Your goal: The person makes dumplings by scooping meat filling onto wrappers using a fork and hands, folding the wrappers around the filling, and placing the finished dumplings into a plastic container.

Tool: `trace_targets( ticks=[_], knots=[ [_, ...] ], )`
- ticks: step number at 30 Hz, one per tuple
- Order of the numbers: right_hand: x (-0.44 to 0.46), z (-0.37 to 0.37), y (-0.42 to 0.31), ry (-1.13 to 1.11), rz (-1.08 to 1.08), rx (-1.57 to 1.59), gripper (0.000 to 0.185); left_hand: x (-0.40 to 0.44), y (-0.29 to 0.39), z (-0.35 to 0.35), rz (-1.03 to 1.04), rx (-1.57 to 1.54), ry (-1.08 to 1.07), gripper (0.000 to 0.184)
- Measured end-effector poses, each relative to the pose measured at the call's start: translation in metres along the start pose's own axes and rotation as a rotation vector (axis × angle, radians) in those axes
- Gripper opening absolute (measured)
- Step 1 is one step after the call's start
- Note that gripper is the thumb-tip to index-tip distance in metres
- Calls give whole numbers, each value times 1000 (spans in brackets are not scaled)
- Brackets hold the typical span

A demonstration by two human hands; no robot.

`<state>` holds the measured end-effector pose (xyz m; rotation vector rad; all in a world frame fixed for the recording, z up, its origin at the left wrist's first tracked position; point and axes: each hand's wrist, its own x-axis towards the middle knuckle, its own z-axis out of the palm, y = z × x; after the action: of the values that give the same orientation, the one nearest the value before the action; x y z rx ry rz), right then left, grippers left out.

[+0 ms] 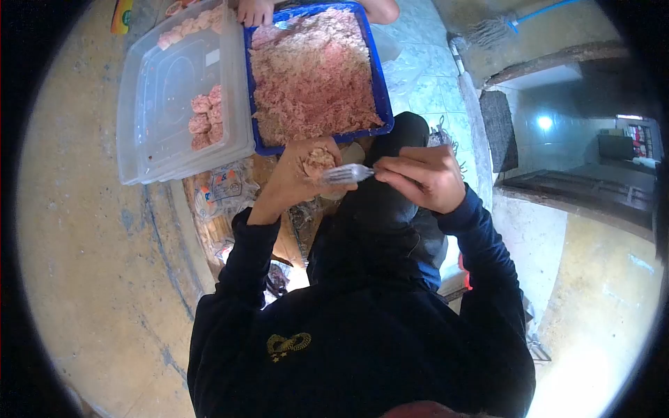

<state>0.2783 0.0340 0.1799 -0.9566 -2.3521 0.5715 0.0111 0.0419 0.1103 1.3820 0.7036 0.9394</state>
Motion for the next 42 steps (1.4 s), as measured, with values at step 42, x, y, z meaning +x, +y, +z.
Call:
trace_targets(
  ticks=[42],
  knots=[
    [22,27,-54,136,252,39,13,9,0,3,120,119,420,23]
  ],
)
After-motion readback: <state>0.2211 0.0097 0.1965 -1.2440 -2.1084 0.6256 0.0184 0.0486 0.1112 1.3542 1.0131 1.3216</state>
